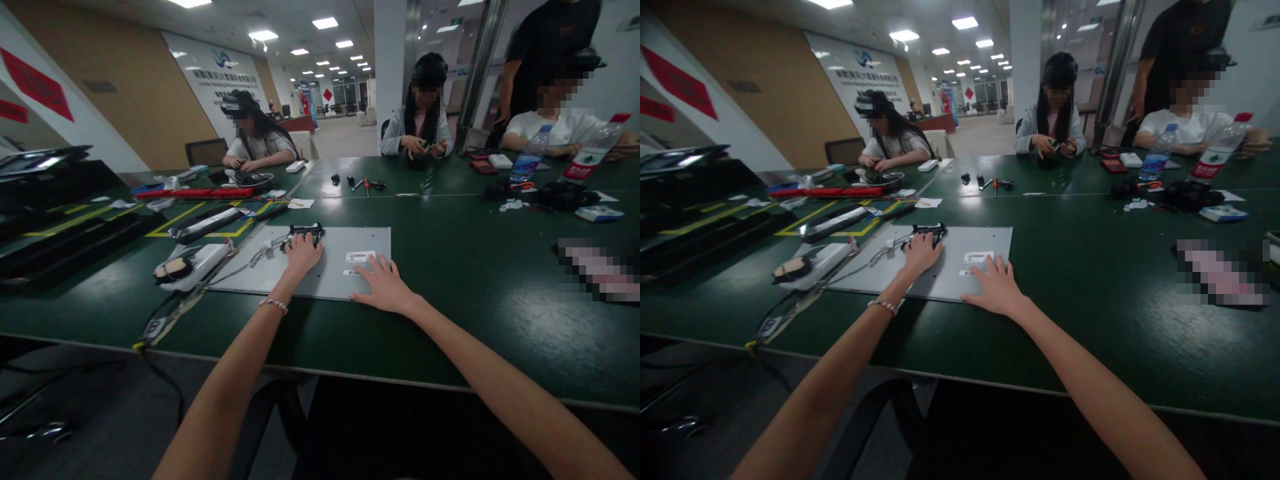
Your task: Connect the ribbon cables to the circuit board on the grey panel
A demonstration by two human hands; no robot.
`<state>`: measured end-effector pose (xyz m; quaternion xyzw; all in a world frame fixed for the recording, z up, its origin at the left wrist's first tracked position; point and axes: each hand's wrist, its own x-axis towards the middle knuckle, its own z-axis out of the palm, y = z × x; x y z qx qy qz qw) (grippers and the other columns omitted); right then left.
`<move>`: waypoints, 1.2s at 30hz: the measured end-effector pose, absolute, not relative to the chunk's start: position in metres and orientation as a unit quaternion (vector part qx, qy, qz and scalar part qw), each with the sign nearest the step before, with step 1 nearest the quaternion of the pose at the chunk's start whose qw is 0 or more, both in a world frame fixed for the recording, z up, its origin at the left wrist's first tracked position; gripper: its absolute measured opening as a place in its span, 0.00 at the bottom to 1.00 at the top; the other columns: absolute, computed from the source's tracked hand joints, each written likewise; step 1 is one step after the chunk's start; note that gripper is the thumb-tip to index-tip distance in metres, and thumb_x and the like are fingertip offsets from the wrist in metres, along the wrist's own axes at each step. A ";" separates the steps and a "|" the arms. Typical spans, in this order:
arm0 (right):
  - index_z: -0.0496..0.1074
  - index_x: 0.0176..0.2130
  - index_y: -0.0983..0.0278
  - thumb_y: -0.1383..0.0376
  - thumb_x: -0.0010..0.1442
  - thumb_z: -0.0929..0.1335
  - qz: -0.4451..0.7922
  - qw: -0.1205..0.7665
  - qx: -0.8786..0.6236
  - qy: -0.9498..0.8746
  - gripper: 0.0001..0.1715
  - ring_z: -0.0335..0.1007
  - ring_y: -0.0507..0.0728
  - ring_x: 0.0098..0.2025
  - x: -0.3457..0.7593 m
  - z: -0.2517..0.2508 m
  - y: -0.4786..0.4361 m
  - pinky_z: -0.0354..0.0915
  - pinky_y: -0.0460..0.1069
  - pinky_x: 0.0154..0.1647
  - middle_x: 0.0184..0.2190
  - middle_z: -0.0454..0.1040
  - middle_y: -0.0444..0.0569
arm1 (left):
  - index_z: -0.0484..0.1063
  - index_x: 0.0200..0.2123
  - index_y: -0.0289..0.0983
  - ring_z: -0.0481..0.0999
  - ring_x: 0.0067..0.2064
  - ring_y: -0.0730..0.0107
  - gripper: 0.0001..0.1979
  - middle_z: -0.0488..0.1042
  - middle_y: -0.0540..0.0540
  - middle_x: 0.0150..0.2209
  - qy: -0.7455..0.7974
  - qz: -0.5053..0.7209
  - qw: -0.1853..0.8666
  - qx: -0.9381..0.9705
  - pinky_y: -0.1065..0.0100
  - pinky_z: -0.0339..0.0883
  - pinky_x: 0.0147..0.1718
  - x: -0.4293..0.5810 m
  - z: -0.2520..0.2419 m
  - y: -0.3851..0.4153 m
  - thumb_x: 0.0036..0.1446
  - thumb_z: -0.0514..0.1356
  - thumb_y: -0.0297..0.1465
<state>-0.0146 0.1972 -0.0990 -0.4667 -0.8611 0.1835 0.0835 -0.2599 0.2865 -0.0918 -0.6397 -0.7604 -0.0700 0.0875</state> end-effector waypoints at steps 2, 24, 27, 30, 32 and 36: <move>0.50 0.69 0.58 0.31 0.55 0.55 0.188 0.081 -0.466 -0.861 0.54 0.24 0.75 0.70 -0.015 -0.097 0.197 0.33 0.69 0.65 0.71 0.36 0.57 | 0.61 0.60 0.33 0.52 0.67 0.49 0.24 0.59 0.31 0.63 -0.767 -0.074 0.092 -0.631 0.47 0.48 0.60 -0.260 -0.092 0.289 0.64 0.46 0.38; 0.51 0.68 0.57 0.35 0.59 0.57 0.193 0.104 -0.465 -0.858 0.48 0.23 0.72 0.71 -0.016 -0.097 0.197 0.31 0.67 0.66 0.71 0.36 0.56 | 0.72 0.45 0.28 0.76 0.41 0.54 0.16 0.76 0.33 0.39 -0.744 0.061 0.178 -0.641 0.59 0.68 0.39 -0.388 -0.043 0.299 0.60 0.48 0.23; 0.51 0.68 0.58 0.35 0.59 0.57 0.196 0.107 -0.465 -0.857 0.49 0.23 0.71 0.71 -0.016 -0.097 0.197 0.31 0.67 0.67 0.71 0.36 0.56 | 0.70 0.48 0.27 0.75 0.43 0.56 0.17 0.76 0.32 0.43 -0.744 0.048 0.182 -0.641 0.59 0.67 0.41 -0.391 -0.033 0.315 0.62 0.46 0.23; 0.51 0.68 0.57 0.36 0.59 0.57 0.199 0.109 -0.465 -0.856 0.48 0.22 0.70 0.71 -0.016 -0.097 0.198 0.31 0.66 0.67 0.72 0.35 0.54 | 0.71 0.47 0.25 0.75 0.45 0.54 0.18 0.75 0.29 0.45 -0.751 0.045 0.158 -0.639 0.58 0.67 0.42 -0.392 -0.031 0.330 0.64 0.47 0.31; 0.50 0.68 0.57 0.36 0.59 0.57 0.202 0.110 -0.462 -0.856 0.48 0.22 0.70 0.71 -0.016 -0.096 0.199 0.30 0.66 0.67 0.72 0.34 0.53 | 0.73 0.44 0.26 0.75 0.44 0.53 0.21 0.76 0.30 0.44 -0.757 0.055 0.122 -0.640 0.60 0.68 0.41 -0.391 -0.035 0.337 0.63 0.50 0.38; 0.51 0.68 0.56 0.36 0.60 0.58 0.205 0.113 -0.462 -0.855 0.47 0.21 0.69 0.71 -0.016 -0.095 0.199 0.30 0.66 0.67 0.72 0.34 0.54 | 0.75 0.42 0.29 0.77 0.43 0.52 0.27 0.77 0.31 0.42 -0.765 0.069 0.073 -0.636 0.62 0.68 0.40 -0.390 -0.052 0.335 0.64 0.46 0.45</move>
